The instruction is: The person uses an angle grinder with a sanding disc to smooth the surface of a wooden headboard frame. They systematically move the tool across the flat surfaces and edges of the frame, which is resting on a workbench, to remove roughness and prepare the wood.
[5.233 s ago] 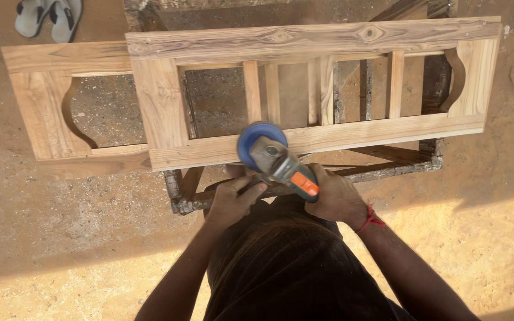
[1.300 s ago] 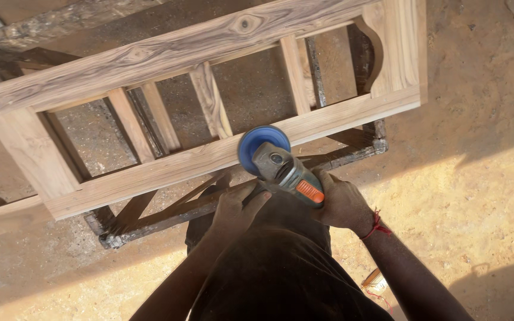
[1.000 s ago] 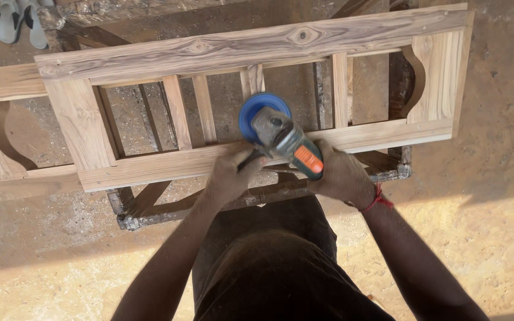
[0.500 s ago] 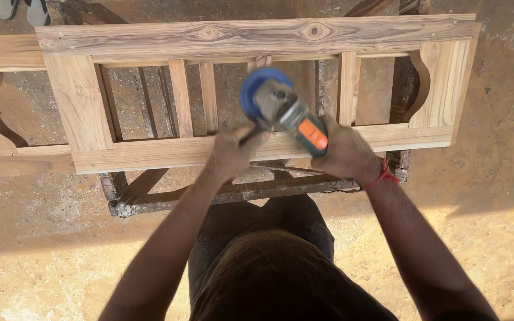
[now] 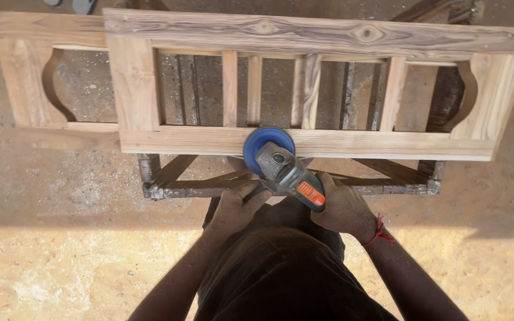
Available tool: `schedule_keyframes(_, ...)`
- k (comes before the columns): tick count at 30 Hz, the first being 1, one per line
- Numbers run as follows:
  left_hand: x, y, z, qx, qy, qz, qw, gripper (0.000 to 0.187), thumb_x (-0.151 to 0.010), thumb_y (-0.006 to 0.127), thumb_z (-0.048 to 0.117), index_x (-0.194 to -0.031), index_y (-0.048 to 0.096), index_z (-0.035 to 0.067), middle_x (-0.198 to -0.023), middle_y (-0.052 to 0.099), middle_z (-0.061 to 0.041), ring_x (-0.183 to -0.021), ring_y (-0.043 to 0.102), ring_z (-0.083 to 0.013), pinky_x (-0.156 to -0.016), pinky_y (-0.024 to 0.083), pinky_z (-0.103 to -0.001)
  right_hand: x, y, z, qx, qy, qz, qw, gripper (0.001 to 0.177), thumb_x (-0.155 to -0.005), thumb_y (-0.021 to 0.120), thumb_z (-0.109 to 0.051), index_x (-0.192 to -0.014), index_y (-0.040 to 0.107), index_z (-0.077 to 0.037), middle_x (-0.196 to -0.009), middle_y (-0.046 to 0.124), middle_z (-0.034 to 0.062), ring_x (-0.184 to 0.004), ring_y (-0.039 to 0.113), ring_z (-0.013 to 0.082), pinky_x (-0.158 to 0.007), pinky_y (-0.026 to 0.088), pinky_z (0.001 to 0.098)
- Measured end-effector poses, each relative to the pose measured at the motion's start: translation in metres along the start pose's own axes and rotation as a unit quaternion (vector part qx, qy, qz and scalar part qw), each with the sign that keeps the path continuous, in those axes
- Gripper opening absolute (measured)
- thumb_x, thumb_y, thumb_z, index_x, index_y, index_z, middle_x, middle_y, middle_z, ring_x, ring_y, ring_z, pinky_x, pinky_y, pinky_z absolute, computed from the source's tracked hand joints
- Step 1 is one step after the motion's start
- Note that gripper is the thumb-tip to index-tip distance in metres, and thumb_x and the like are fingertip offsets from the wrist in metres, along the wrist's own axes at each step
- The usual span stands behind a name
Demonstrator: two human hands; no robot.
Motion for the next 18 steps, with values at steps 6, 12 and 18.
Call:
schedule_keyframes(6, -0.012, -0.068, -0.019, 0.007, -0.072, 0.046, 0.996, 0.04, -0.094, 0.069, 0.039, -0.124, 0.074, 0.012, -0.068, 0.07, -0.001, -0.053, 0.065, -0.0076, -0.051, 0.056, -0.024, -0.044, -0.026, -0.073, 0.035, -0.072, -0.012, 0.997, 0.077, -0.068, 0.08, -0.022, -0.133, 0.044, -0.002, -0.099, 0.071, 0.0222, -0.092, 0.075, 0.0359, -0.088, 0.061, 0.0456)
schedule_keyframes(12, -0.1, -0.125, 0.022, -0.039, 0.024, 0.04, 0.998, 0.041, -0.099, 0.059, 0.048, -0.114, 0.077, 0.014, -0.077, 0.069, 0.0, -0.055, 0.064, -0.0071, -0.048, 0.059, -0.027, -0.099, -0.088, -0.103, 0.037, -0.075, 0.028, 0.996, 0.083, -0.066, 0.082, -0.022, -0.135, 0.042, 0.0, -0.093, 0.073, 0.023, -0.09, 0.077, 0.0356, -0.088, 0.063, 0.042)
schedule_keyframes(18, -0.162, -0.163, 0.065, -0.072, -0.021, 0.059, 0.995, 0.047, -0.095, 0.064, 0.053, -0.12, 0.076, 0.015, -0.082, 0.076, -0.003, -0.067, 0.074, -0.0069, -0.06, 0.061, -0.024, -0.15, -0.129, -0.102, 0.029, -0.083, 0.087, 0.992, 0.084, -0.062, 0.086, -0.02, -0.132, 0.045, 0.001, -0.098, 0.072, 0.024, -0.092, 0.076, 0.0349, -0.086, 0.063, 0.0437)
Point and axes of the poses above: each hand's wrist, its own x-axis away from the middle knuckle, its own y-axis out of the palm, z = x × y, the point moved 4 cm from there along -x, towards the middle knuckle
